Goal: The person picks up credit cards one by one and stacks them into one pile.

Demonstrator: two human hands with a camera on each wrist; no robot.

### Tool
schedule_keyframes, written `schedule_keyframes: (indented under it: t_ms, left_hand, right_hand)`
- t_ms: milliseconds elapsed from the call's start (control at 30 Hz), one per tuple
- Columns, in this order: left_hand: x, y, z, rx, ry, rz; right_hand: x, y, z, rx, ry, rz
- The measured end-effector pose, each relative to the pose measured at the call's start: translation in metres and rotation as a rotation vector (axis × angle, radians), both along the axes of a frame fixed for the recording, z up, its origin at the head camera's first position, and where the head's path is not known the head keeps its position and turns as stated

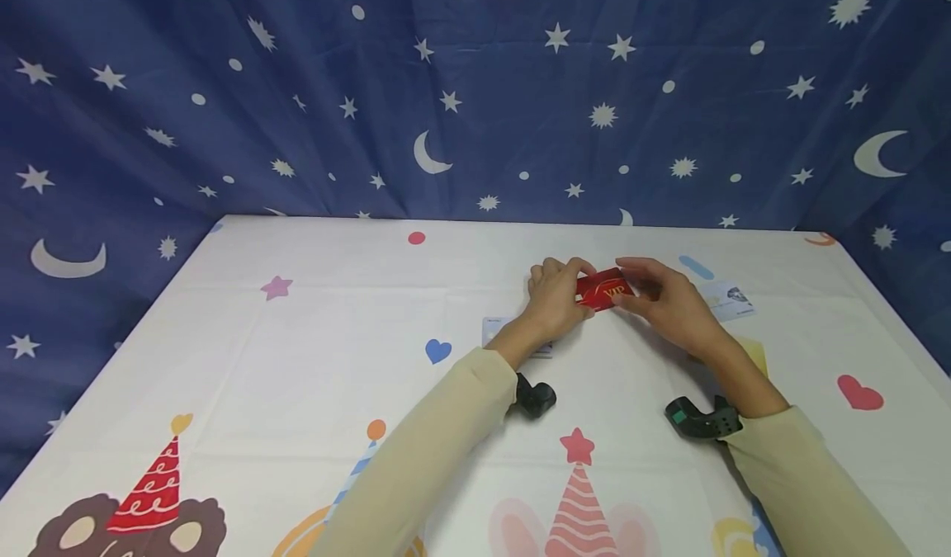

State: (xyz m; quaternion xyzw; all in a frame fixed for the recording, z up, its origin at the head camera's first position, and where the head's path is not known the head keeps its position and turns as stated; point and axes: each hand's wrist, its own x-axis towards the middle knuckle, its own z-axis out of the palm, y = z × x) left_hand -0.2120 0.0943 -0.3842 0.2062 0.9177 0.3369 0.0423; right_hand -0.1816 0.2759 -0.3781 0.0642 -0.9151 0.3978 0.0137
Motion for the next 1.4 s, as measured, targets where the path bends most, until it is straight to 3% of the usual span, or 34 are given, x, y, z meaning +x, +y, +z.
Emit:
schedule_keyframes:
  t_ms: [300, 500, 700, 833, 1067, 1400]
  left_hand:
    - [0.002, 0.001, 0.002, -0.027, 0.032, -0.008]
    - [0.005, -0.002, -0.004, -0.013, 0.029, -0.018]
    - [0.006, -0.006, -0.006, 0.036, 0.017, -0.036]
    - [0.004, -0.011, -0.004, 0.076, 0.033, -0.036]
    - [0.001, -0.022, 0.003, 0.124, 0.066, -0.048]
    - [0.000, -0.031, 0.013, 0.207, 0.065, -0.077]
  right_hand:
    - [0.001, 0.002, 0.004, -0.063, -0.017, -0.017]
    - [0.004, 0.002, -0.005, -0.021, 0.025, -0.072]
    - [0.004, 0.000, -0.008, -0.052, 0.088, -0.088]
    - [0.004, -0.002, -0.003, -0.081, 0.095, -0.110]
    - [0.005, -0.001, 0.005, -0.176, 0.012, -0.175]
    - [0.007, -0.001, 0.012, -0.205, 0.028, -0.168]
